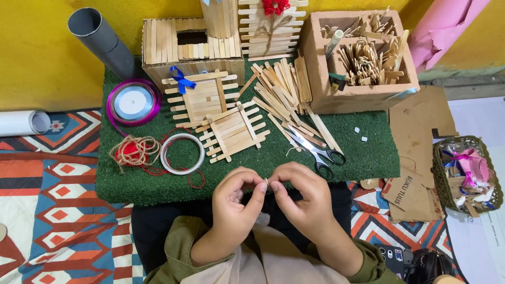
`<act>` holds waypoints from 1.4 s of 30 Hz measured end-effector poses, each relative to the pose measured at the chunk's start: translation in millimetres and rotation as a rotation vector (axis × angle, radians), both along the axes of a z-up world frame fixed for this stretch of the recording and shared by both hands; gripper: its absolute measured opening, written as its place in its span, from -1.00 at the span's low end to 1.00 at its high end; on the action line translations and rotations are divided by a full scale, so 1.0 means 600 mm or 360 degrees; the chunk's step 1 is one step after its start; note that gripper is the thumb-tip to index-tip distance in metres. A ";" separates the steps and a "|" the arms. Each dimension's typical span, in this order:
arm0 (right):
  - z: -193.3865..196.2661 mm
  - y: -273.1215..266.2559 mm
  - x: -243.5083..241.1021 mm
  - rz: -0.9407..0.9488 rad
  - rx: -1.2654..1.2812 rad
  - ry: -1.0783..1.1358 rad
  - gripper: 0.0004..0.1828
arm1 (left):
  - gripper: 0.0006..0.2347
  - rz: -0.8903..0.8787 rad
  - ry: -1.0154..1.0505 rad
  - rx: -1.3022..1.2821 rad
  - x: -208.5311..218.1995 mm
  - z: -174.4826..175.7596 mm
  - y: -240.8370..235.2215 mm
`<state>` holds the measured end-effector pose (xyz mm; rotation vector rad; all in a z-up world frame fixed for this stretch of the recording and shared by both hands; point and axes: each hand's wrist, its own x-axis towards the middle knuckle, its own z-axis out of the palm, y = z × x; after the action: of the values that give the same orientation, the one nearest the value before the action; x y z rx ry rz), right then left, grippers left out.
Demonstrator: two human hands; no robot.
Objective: The person cuts small pieces of double-sided tape and applies them to popsicle sticks for a craft project.
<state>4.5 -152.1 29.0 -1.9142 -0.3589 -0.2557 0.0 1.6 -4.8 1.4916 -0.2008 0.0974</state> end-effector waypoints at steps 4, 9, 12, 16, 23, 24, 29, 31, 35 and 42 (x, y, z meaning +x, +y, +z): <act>0.006 0.007 -0.004 -0.0052 -0.0120 -0.0118 -0.88 | -0.93 0.0121 -0.0191 0.0176 0.000 0.013 -0.002; -0.001 0.003 -0.003 -0.0089 -0.0168 -0.0139 -0.87 | -0.95 0.0123 -0.0207 0.0239 0.000 0.018 -0.003; 0.002 0.002 -0.002 -0.0086 -0.0126 -0.0079 -0.90 | -0.95 0.0116 -0.0194 0.0252 0.000 0.017 -0.002; 0.002 0.002 0.000 -0.0071 -0.0076 -0.0023 -0.92 | -0.94 0.0092 -0.0208 0.0276 0.000 0.020 0.000; -0.001 0.004 -0.001 -0.0088 -0.0087 -0.0021 -0.91 | -0.93 0.0121 -0.0198 0.0244 0.002 0.016 -0.005; -0.001 0.005 -0.001 -0.0074 -0.0088 -0.0031 -0.91 | -0.92 0.0132 -0.0206 0.0255 0.002 0.016 -0.005; -0.001 0.007 -0.002 -0.0066 -0.0108 -0.0072 -0.89 | -0.92 0.0168 -0.0231 0.0306 0.002 0.019 -0.006; -0.001 0.009 -0.003 -0.0113 -0.0172 -0.0115 -0.86 | -0.90 0.0233 -0.0315 0.0422 0.002 0.022 -0.008; -0.003 0.012 -0.004 -0.0141 -0.0230 -0.0194 -0.85 | -0.91 0.0209 -0.0316 0.0380 0.001 0.016 -0.008; -0.010 -0.003 -0.001 -0.0085 0.0018 0.0049 -0.93 | -0.94 -0.0154 0.0116 -0.0188 0.005 -0.019 0.002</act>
<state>4.1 -153.8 23.2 -1.9161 -0.2855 -0.2629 2.7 2.7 -16.5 1.3633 -0.2047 -0.0226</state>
